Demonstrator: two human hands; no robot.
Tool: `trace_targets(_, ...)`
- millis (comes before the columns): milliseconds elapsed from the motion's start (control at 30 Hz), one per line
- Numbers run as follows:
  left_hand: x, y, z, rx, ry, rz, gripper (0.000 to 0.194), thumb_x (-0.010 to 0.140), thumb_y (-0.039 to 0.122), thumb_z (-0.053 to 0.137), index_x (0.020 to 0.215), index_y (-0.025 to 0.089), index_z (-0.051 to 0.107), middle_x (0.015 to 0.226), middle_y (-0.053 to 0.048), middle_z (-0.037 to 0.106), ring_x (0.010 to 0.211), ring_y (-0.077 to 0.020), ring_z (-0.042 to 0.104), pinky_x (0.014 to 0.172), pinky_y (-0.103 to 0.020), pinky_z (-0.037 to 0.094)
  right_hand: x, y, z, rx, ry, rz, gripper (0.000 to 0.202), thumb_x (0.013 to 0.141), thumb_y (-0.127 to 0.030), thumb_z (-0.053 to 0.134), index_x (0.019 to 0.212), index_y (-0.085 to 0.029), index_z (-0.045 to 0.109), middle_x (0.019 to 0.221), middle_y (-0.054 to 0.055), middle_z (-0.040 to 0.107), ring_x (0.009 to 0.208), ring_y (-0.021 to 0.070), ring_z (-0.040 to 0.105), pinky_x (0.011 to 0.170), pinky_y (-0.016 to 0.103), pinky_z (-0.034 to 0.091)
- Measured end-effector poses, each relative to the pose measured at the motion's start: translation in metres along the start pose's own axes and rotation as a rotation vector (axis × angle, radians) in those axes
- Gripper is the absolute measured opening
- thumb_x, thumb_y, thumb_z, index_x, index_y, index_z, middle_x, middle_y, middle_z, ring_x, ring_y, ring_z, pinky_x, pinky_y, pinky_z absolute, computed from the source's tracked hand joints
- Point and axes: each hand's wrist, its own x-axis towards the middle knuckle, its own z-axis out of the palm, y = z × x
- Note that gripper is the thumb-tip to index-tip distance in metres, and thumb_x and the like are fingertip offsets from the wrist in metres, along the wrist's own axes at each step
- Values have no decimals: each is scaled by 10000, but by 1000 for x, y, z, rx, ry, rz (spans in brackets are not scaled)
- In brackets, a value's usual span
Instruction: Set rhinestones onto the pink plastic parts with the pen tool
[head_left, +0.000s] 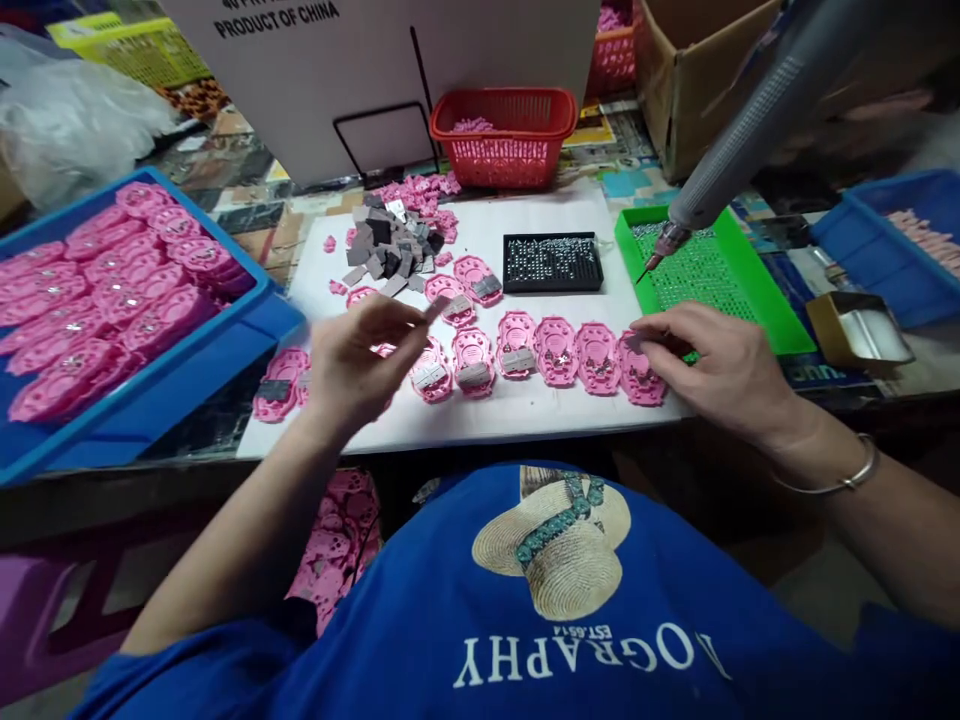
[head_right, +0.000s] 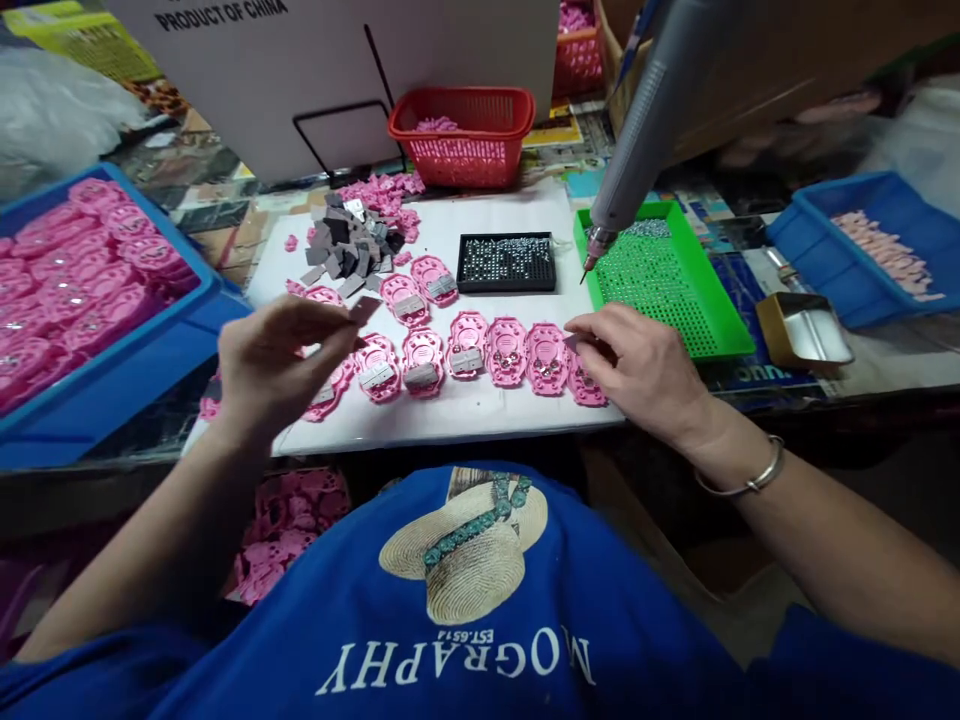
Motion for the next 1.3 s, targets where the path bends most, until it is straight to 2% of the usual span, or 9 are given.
trace_targets(100, -8, 24, 21, 55, -88, 183, 64, 857, 158, 692, 905, 199, 680, 765, 32, 744, 630, -92, 699, 576, -179, 562, -1, -6, 9, 72, 80, 24, 183, 861, -111, 659, 1027, -183, 686, 889, 46, 738, 754, 191, 699, 681, 310, 555)
trace_targets(167, -10, 36, 33, 131, -97, 387, 89, 883, 107, 653, 939, 175, 672, 853, -14, 767, 704, -109, 725, 622, -190, 572, -3, -9, 13, 128, 111, -4, 163, 868, -100, 666, 996, -197, 692, 880, 34, 736, 759, 177, 698, 696, 296, 561)
trace_targets(267, -12, 46, 46, 265, -94, 729, 116, 897, 83, 631, 979, 158, 664, 972, -74, 779, 794, -146, 744, 657, -232, 581, -10, -8, 13, 98, 136, -99, 149, 908, -112, 640, 1002, -191, 726, 916, 67, 727, 832, 197, 694, 740, 318, 565)
trace_targets(367, -12, 49, 55, 354, -121, 875, 100, 916, 93, 608, 925, 173, 667, 993, -59, 781, 804, -145, 742, 643, -240, 571, -21, -3, 11, -2, 133, -127, 231, 931, -113, 608, 1114, -189, 726, 979, 95, 707, 859, 203, 694, 728, 314, 568)
trace_targets(600, -13, 47, 70, 378, -116, 884, 53, 897, 97, 650, 888, 146, 669, 963, -56, 784, 777, -148, 723, 648, -249, 566, -41, -1, 10, -38, 239, -24, 215, 899, -125, 682, 1106, -186, 684, 926, 57, 744, 807, 171, 721, 746, 258, 588)
trace_targets(767, -15, 46, 72, 366, -156, 835, 99, 910, 101, 627, 957, 180, 662, 978, -32, 781, 789, -139, 720, 675, -250, 574, -50, -1, 7, -61, 192, 54, 226, 946, -104, 578, 1094, -224, 700, 980, 71, 754, 869, 195, 726, 793, 312, 593)
trace_targets(1033, -12, 47, 84, 351, -163, 804, 112, 897, 101, 626, 965, 190, 641, 973, -40, 778, 757, -138, 716, 674, -255, 559, -54, 5, 16, -329, 134, -220, 189, 937, -117, 579, 968, -215, 738, 931, 34, 762, 875, 178, 650, 756, 313, 479)
trace_targets(1200, -10, 46, 89, 385, -165, 784, 112, 896, 96, 623, 947, 196, 618, 953, -24, 776, 719, -123, 697, 599, -253, 502, -58, 7, 20, -344, 75, -238, 146, 942, -148, 593, 968, -201, 728, 917, 27, 760, 846, 167, 636, 767, 331, 424)
trace_targets(1300, -11, 43, 90, 396, -167, 788, 112, 892, 98, 636, 970, 175, 616, 951, -33, 775, 730, -132, 695, 587, -263, 488, -60, 8, 15, -267, 112, -215, 149, 925, -150, 609, 1015, -199, 717, 919, 27, 765, 839, 174, 661, 786, 345, 436)
